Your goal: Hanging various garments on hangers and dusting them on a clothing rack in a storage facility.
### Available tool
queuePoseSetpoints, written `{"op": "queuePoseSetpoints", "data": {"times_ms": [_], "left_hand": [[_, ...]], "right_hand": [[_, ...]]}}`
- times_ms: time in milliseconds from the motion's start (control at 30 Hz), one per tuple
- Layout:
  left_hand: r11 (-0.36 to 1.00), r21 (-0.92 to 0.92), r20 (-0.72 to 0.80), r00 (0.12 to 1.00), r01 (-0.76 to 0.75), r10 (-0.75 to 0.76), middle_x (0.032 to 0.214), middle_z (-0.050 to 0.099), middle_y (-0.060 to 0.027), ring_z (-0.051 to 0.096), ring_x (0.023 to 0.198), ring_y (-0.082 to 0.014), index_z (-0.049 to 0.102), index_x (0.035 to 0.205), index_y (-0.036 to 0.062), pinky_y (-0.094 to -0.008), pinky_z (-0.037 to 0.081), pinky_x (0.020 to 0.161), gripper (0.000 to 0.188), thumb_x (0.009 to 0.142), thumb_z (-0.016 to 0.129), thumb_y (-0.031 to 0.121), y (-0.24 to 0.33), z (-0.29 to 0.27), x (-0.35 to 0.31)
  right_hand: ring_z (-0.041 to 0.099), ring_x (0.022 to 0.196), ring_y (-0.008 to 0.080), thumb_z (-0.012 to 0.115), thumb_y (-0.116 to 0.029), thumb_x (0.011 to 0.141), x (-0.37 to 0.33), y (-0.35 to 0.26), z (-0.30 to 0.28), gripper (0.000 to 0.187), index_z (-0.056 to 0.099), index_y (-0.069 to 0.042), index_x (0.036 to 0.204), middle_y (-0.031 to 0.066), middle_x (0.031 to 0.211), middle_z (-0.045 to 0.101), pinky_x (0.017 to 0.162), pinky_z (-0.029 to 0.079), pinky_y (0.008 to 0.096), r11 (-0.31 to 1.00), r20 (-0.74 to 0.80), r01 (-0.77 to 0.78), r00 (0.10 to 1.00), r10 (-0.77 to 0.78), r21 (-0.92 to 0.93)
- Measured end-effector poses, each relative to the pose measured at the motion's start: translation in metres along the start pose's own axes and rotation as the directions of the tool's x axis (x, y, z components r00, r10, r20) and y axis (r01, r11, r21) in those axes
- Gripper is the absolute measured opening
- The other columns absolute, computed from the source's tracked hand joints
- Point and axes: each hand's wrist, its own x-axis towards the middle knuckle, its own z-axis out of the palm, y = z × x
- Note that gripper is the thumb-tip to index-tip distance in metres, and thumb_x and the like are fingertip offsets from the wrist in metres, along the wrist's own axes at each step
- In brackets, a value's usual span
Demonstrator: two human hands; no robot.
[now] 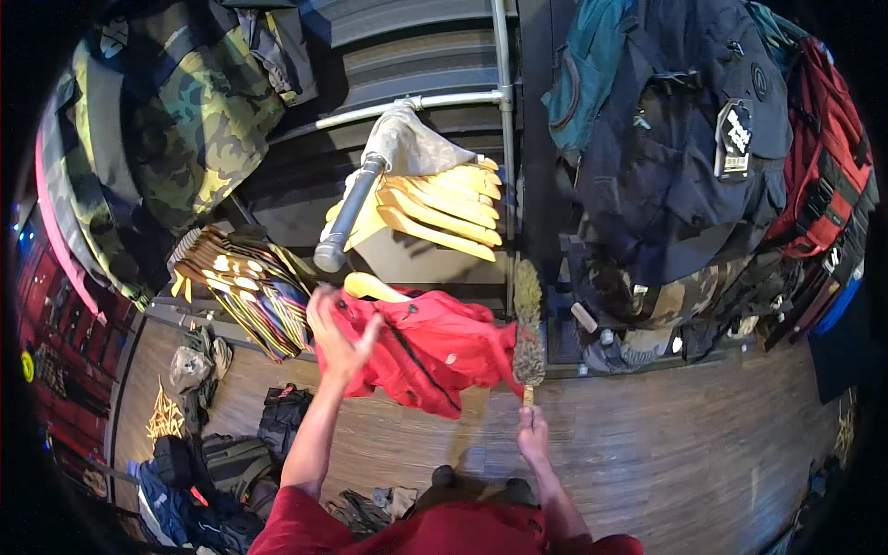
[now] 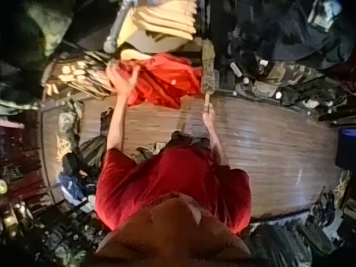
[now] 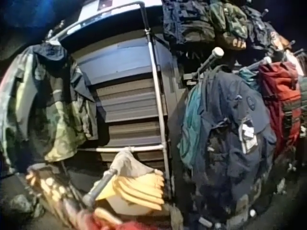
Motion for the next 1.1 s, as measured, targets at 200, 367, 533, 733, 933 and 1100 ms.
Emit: {"op": "queuePoseSetpoints", "data": {"times_ms": [200, 367, 533, 733, 933, 1100], "left_hand": [[0.998, 0.014, 0.748, 0.661, 0.065, -0.054, 0.074, 0.065, -0.0242, 0.063, 0.075, -0.0441, 0.065, 0.099, 0.0002, -0.0504, 0.051, 0.070, 0.050, 0.089, 0.063, 0.050, -0.057, -0.012, 0.054], [0.932, -0.171, 0.646, 0.751, 0.319, -0.138, 0.060, 0.054, -0.0237, 0.060, 0.055, -0.0362, 0.061, 0.080, -0.0054, -0.0438, 0.045, 0.056, 0.038, 0.095, 0.062, 0.030, -0.008, -0.013, 0.019], [0.891, -0.140, 0.598, 0.754, 0.431, -0.271, 0.077, 0.064, -0.0295, 0.063, 0.077, -0.0475, 0.051, 0.114, -0.0078, -0.0551, 0.048, 0.069, 0.041, 0.096, 0.059, 0.028, 0.009, -0.009, 0.004], [0.926, -0.057, 0.527, 0.799, 0.372, -0.289, 0.077, 0.064, -0.0286, 0.063, 0.076, -0.0479, 0.045, 0.119, -0.0106, -0.0551, 0.048, 0.068, 0.042, 0.095, 0.059, 0.020, 0.018, 0.010, -0.012], [0.903, 0.010, 0.491, 0.784, 0.430, -0.379, 0.083, 0.065, -0.0290, 0.063, 0.084, -0.0492, 0.047, 0.109, -0.0024, -0.0545, 0.048, 0.069, 0.031, 0.096, 0.058, 0.023, 0.027, 0.012, -0.010], [0.906, -0.078, 0.477, 0.814, 0.415, -0.332, 0.081, 0.064, -0.0309, 0.063, 0.081, -0.0494, 0.046, 0.114, -0.0059, -0.0555, 0.047, 0.068, 0.033, 0.093, 0.059, 0.016, 0.009, 0.017, -0.013]], "right_hand": [[0.046, 0.050, 0.0103, 0.042, -0.036, 0.105, -0.034, -0.008, 0.041, 0.034, 0.055, -0.006, 0.097, -0.0016, 0.061, 0.047, 0.044, 0.037, 0.0308, 0.999, -0.162, -0.004, 0.987, -0.003, -0.042], [0.048, 0.054, 0.0097, 0.040, -0.035, 0.106, -0.046, -0.038, 0.072, 0.032, 0.050, -0.005, 0.100, 0.0007, 0.065, 0.049, 0.047, 0.039, 0.0307, 0.999, -0.296, -0.047, 0.954, 0.044, -0.002], [0.049, 0.055, 0.0123, 0.040, -0.030, 0.106, -0.066, -0.149, 0.120, 0.024, 0.048, -0.008, 0.105, 0.0034, 0.068, 0.051, 0.048, 0.041, 0.0324, 0.983, -0.267, 0.064, 0.964, -0.016, 0.170], [0.063, 0.068, 0.0480, 0.037, -0.028, 0.103, -0.104, -0.106, 0.220, 0.022, 0.042, -0.007, 0.109, 0.0259, 0.071, 0.062, 0.057, 0.043, 0.0596, 0.996, -0.099, 0.012, 0.995, -0.021, -0.091], [0.064, 0.069, 0.0471, 0.046, -0.028, 0.096, -0.112, 0.015, 0.218, 0.027, 0.046, -0.003, 0.108, 0.0277, 0.072, 0.064, 0.059, 0.049, 0.0586, 0.869, -0.040, -0.339, 0.936, 0.349, -0.360], [0.067, 0.082, 0.0451, 0.044, -0.037, 0.098, -0.068, 0.043, 0.157, 0.036, 0.054, -0.002, 0.104, 0.0294, 0.090, 0.067, 0.069, 0.051, 0.0566, 0.855, -0.045, -0.379, 0.920, 0.389, -0.355]]}}
